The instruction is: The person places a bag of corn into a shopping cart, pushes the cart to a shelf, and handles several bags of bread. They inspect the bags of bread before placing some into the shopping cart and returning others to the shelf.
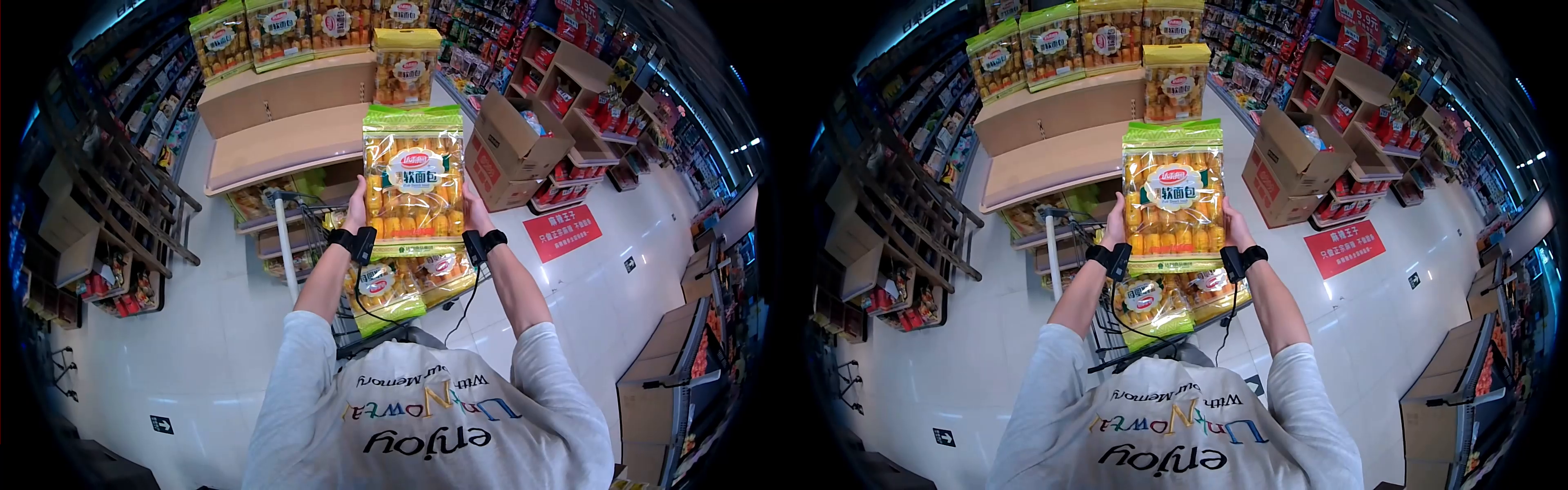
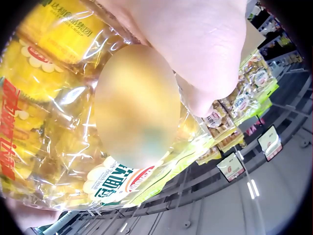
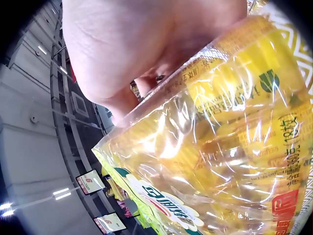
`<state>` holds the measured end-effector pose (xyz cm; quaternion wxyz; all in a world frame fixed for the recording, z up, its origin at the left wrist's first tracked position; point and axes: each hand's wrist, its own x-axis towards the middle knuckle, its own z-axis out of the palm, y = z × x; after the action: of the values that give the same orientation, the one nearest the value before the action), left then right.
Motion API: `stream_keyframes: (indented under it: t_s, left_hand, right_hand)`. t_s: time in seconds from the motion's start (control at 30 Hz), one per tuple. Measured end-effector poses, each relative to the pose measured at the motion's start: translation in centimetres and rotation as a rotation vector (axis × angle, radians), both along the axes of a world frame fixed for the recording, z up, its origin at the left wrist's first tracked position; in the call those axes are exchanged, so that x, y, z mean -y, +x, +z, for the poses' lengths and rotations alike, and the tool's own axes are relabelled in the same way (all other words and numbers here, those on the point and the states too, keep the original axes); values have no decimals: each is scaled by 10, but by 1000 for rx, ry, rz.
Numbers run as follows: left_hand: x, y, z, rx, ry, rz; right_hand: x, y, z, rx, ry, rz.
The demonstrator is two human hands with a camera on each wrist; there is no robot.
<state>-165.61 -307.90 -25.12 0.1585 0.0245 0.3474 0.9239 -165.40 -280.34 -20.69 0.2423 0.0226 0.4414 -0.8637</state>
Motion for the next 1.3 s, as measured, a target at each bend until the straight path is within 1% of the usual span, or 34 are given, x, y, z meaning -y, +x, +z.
stream_keyframes:
  t_s: [0.07, 0.1, 0.17, 0.2, 0.23, 0.27, 0.3, 0.33, 0.37, 0.4, 0.43, 0.47, 0.5, 0.53, 0.6, 0.63, 0.67, 0.7, 0.73, 0.8, 0.83, 0.87, 0.9, 0.93, 0.97, 1.03, 1.07, 1.1, 1.13, 1.17, 1.2, 1.23, 1.27, 1.3]
  left_hand:
    - [2, 4, 5, 23, -15, 40]
    - [2, 2, 2, 23, -17, 40]
    - [6, -11, -13, -72, -219, 328]
    - [11, -16, -22, -76, -222, 332]
    - [16, -19, -29, -77, -346, 365]
    - [21, -24, -34, -79, -469, 400]
    - [22, -20, -21, 19, -453, 419]
    - [28, -15, -4, 48, -482, 392]
    - [38, -25, -10, 12, -545, 399]
    - [52, -36, -17, -23, -607, 410]
    - [64, -48, -15, -64, -634, 424]
    - [76, -53, 3, -92, -663, 414]
    - [88, -64, 13, -77, -657, 414]
    - [100, -75, 25, -61, -650, 416]
    - [126, -96, 53, -132, -701, 505]
    - [140, -109, 63, -138, -661, 497]
    - [155, -115, 82, -115, -812, 474]
    - [172, -131, 81, -149, -845, 467]
    - [187, -145, 84, -183, -879, 462]
    - [213, -169, 92, -243, -772, 576]
    - [232, -185, 94, -220, -808, 535]
    - [242, -200, 93, -210, -812, 548]
    - [251, -213, 95, -233, -940, 653]
    - [257, -222, 98, -250, -1071, 751]
    - [260, -232, 100, -269, -1138, 808]
    - [273, -257, 82, -242, -1170, 846]
    - [281, -271, 72, -233, -1189, 879]
    - [288, -284, 58, -298, -1200, 938]
    - [294, -295, 43, -289, -1211, 938]
    - [302, -303, 27, -213, -1277, 965]
    - [307, -310, 10, -133, -1343, 984]
    - [309, -314, -8, -95, -1401, 1033]
    - [314, -319, -24, -83, -1408, 1028]
    - [313, -319, -31, 11, -1421, 983]
  right_hand:
    - [3, -1, -1, -1, -7, -1]
    - [4, -3, -3, 12, 12, 37]
    - [13, -5, 3, 17, 26, 78]
    - [19, 2, 20, 69, 63, 98]
    - [25, 3, 30, 118, 102, 119]
    - [31, -3, 29, 110, 102, 125]
    - [36, -9, 26, 0, 221, 190]
    - [39, -15, 21, -106, 340, 254]
    - [41, -31, 18, -64, 478, 357]
    - [52, -37, 36, -68, 481, 362]
    - [70, -37, 67, -114, 668, 450]
    - [83, -43, 84, -161, 854, 538]
    - [88, -71, 64, -176, 938, 552]
    - [102, -82, 72, -243, 910, 507]
    - [126, -138, 53, -278, 888, 520]
    - [142, -158, 52, -300, 770, 457]
    - [160, -176, 49, -317, 650, 393]
    - [181, -178, 89, -268, 826, 391]
    - [197, -199, 84, -352, 730, 381]
    - [225, -257, 47, -542, 743, 324]
    - [243, -261, 50, -620, 719, 230]
    - [261, -270, 56, -705, 693, 135]
    - [275, -284, 53, -929, 699, 54]
    - [289, -305, 43, -928, 691, 73]
    - [305, -327, 31, -947, 648, 39]
    - [328, -355, 12, -978, 542, -29]
    - [339, -368, 2, -977, 527, -17]
    - [348, -377, -7, -973, 575, -45]
    - [354, -385, -20, -964, 628, -74]
    - [361, -388, -33, -1007, 708, -116]
    - [365, -394, -53, -992, 705, -110]
    - [367, -398, -72, -917, 739, -89]
    - [372, -405, -88, -849, 769, -67]
    - [375, -411, -98, -828, 821, -67]
